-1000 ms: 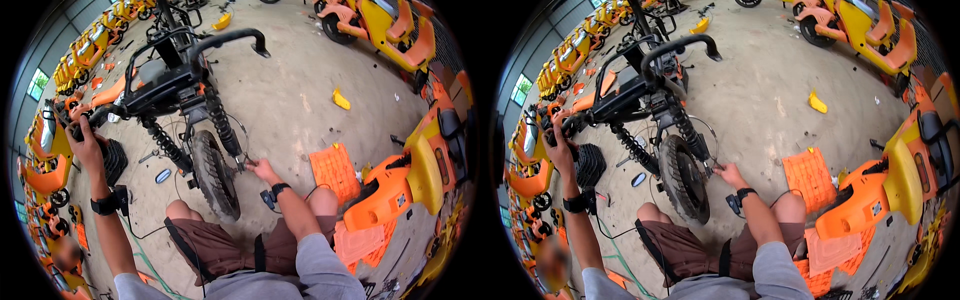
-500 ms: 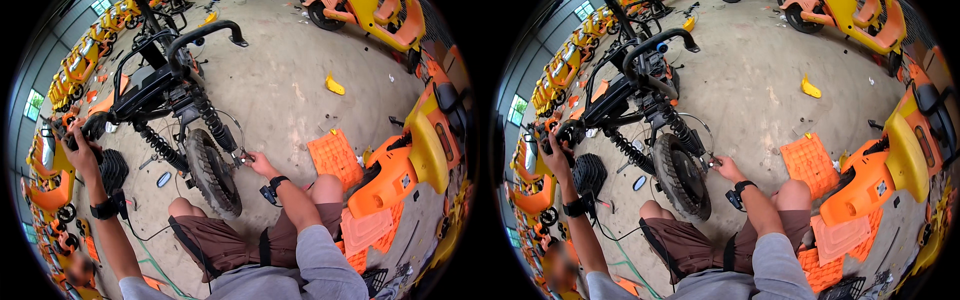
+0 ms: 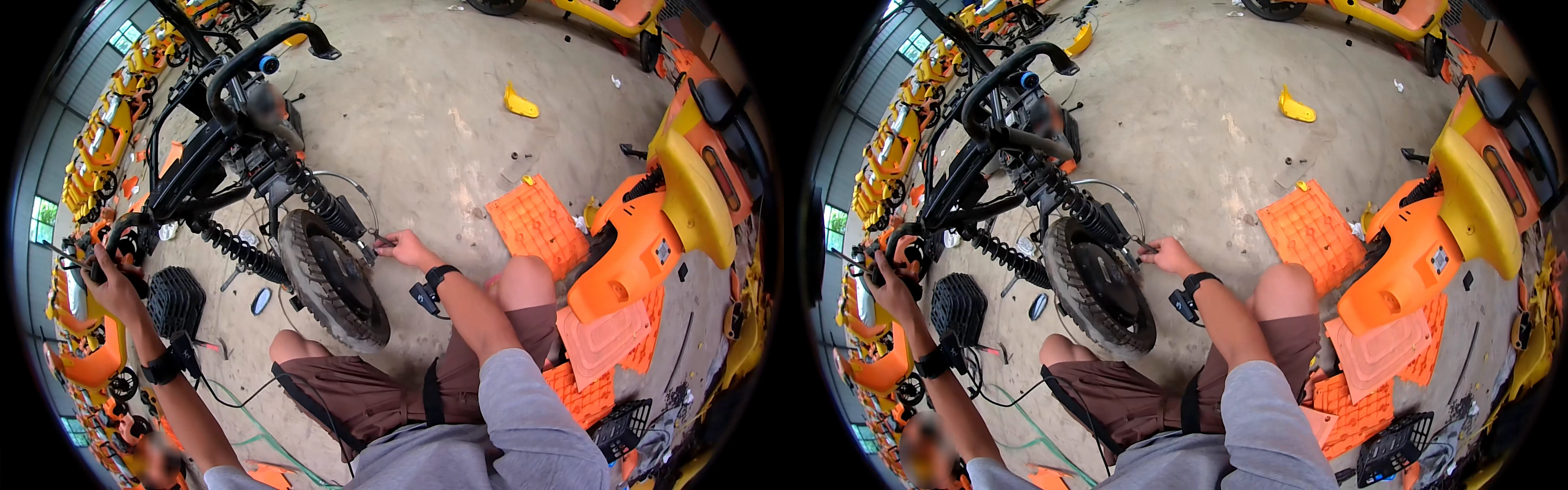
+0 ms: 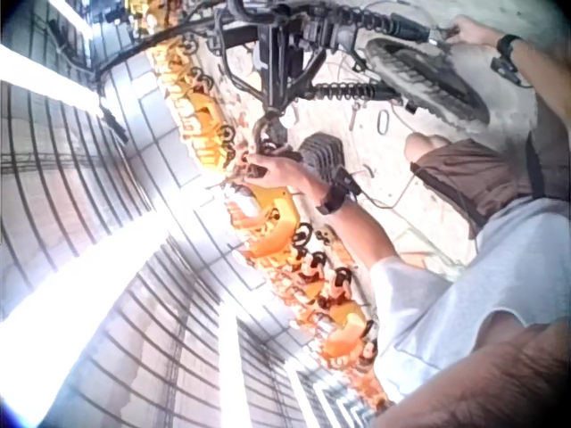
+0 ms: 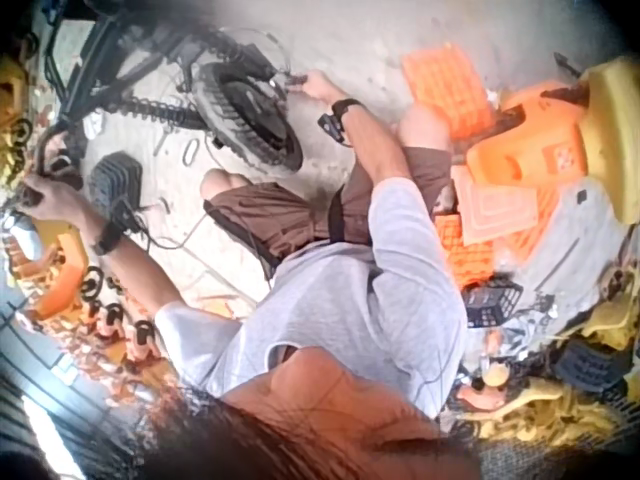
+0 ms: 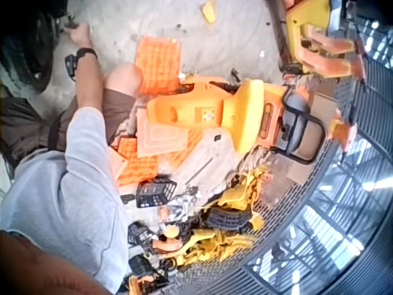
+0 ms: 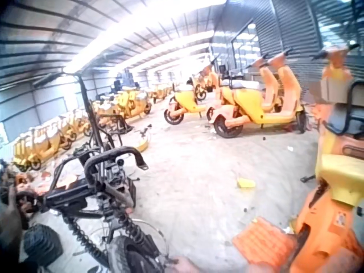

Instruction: The person works on a disassembled electric scooter in a workshop filled with similar scooters. They use a wrench to tighten bolts on the rear wheel and frame, then move to another scooter to adjust the handlebar stem.

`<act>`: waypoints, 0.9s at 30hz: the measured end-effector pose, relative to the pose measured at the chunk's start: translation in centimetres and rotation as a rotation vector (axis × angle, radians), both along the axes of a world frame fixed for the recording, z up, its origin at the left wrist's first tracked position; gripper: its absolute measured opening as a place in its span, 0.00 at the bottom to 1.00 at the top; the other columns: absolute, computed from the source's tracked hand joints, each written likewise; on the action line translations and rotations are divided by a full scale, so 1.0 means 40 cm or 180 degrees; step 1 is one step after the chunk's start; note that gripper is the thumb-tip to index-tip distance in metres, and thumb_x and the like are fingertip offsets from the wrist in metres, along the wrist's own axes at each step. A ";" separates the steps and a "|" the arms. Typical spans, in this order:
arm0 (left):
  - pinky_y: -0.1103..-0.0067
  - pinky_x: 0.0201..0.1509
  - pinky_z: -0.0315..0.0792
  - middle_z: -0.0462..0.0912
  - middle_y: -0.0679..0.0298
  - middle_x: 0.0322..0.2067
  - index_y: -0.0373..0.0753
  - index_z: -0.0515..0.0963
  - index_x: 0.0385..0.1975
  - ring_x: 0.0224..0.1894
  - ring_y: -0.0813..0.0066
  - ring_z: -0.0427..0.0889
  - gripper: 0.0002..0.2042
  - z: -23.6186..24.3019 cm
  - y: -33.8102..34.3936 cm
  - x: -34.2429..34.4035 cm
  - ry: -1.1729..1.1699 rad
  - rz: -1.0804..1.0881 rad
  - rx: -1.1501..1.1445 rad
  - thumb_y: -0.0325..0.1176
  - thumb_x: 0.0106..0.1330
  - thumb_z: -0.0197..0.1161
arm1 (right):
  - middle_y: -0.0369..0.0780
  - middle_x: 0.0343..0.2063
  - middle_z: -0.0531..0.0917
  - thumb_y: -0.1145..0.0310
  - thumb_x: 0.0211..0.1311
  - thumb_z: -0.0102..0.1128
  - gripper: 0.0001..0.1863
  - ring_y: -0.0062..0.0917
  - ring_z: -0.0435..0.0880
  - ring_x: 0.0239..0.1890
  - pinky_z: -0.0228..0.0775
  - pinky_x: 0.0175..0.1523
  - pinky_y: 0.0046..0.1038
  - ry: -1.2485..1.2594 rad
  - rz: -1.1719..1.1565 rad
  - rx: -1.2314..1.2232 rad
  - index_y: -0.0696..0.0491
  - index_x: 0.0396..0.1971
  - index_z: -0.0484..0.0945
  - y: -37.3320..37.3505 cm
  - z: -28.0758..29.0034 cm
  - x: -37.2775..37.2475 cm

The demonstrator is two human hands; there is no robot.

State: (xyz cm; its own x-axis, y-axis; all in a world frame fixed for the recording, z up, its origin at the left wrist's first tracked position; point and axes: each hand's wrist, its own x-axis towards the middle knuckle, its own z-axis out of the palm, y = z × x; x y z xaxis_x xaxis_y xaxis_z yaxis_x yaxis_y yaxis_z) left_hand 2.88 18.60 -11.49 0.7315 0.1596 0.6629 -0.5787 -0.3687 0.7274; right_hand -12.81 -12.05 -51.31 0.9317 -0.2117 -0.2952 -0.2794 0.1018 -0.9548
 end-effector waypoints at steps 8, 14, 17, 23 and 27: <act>0.84 0.12 0.61 0.70 0.65 0.14 0.38 0.65 0.35 0.09 0.79 0.68 0.14 0.000 -0.003 -0.003 0.0031 0.0044 0.0066 0.41 0.63 0.58 | 0.40 0.36 0.82 0.76 0.48 0.64 0.15 0.21 0.78 0.41 0.70 0.45 0.24 -0.0221 -0.0173 0.0610 0.56 0.40 0.80 0.010 -0.056 -0.008; 0.86 0.13 0.61 0.70 0.66 0.15 0.37 0.67 0.33 0.11 0.81 0.68 0.13 -0.011 0.008 0.006 -0.0045 -0.0067 0.0093 0.40 0.63 0.58 | 0.40 0.34 0.83 0.75 0.48 0.65 0.14 0.21 0.79 0.39 0.70 0.46 0.23 -0.0265 -0.0235 0.0130 0.56 0.38 0.80 0.001 -0.040 -0.023; 0.88 0.15 0.60 0.71 0.68 0.17 0.36 0.69 0.30 0.12 0.85 0.68 0.12 -0.012 0.028 0.036 -0.0165 -0.0099 0.0066 0.40 0.63 0.58 | 0.40 0.33 0.83 0.74 0.48 0.65 0.14 0.21 0.80 0.36 0.70 0.45 0.24 -0.0348 -0.0257 0.0040 0.56 0.38 0.80 0.013 -0.038 -0.018; 0.87 0.15 0.61 0.71 0.68 0.16 0.37 0.69 0.32 0.12 0.84 0.68 0.12 -0.012 0.015 0.015 -0.0026 0.0014 0.0086 0.40 0.64 0.57 | 0.40 0.31 0.83 0.74 0.48 0.65 0.14 0.20 0.80 0.35 0.70 0.43 0.24 -0.0174 -0.0214 -0.0070 0.57 0.38 0.80 0.013 -0.025 -0.028; 0.87 0.14 0.60 0.71 0.67 0.16 0.36 0.69 0.34 0.12 0.83 0.68 0.12 -0.007 0.015 0.011 -0.0118 -0.0026 0.0038 0.39 0.63 0.58 | 0.40 0.31 0.84 0.73 0.48 0.65 0.13 0.20 0.80 0.35 0.70 0.43 0.24 -0.0285 -0.0231 0.0142 0.56 0.37 0.81 0.020 -0.028 -0.016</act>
